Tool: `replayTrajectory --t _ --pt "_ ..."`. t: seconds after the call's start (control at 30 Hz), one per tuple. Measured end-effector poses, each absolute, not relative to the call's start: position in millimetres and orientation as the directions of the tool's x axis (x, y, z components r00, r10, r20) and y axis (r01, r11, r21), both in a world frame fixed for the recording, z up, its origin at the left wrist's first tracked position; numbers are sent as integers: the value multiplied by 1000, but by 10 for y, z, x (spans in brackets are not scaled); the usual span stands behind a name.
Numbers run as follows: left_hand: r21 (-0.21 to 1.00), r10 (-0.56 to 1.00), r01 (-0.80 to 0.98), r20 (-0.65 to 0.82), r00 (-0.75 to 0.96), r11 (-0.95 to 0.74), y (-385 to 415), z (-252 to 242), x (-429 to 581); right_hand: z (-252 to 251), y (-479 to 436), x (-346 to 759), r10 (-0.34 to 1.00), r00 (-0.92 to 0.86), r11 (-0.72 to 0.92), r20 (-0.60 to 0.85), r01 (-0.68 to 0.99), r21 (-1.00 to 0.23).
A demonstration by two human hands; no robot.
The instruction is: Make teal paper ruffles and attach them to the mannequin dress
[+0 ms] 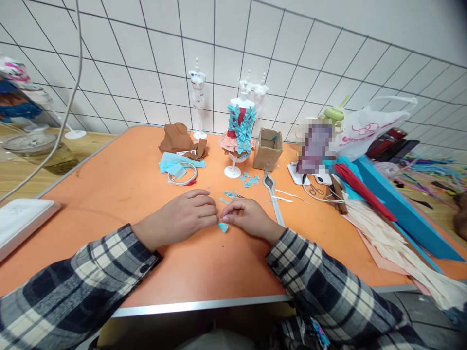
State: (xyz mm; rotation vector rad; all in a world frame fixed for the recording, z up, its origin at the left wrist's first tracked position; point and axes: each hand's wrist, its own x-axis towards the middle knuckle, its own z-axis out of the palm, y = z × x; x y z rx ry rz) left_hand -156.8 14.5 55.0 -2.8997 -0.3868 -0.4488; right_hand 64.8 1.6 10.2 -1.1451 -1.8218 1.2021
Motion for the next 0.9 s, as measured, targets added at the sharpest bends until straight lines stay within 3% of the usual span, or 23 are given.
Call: replayTrajectory --t 0.1,0.23,0.37,0.47,0.6,0.7,0.8,0.9 --pt "-123 261 296 240 935 -947 149 527 -1540 75 14 651 872 -432 427 232 438 -791" --pt "-52 292 311 224 930 -949 160 455 -1526 100 -38 637 793 -486 606 368 565 -561" --pt "-23 361 374 221 906 -927 142 438 -1503 160 -102 615 714 -543 694 442 631 -346" --pt "57 512 512 196 836 -857 103 461 -1478 175 -135 600 702 -533 691 472 671 -270" --pt "265 710 659 232 665 -704 71 448 -1447 176 -188 578 697 -500 669 514 712 -215" --pt "529 827 644 250 503 -552 80 395 -1415 197 -249 561 724 -459 629 515 745 -220" --pt "780 901 486 224 371 -394 100 366 -1386 238 -301 546 748 -419 615 514 730 -299" --pt "824 928 443 248 278 -353 108 387 -1383 270 -300 526 812 -301 550 500 680 -485"
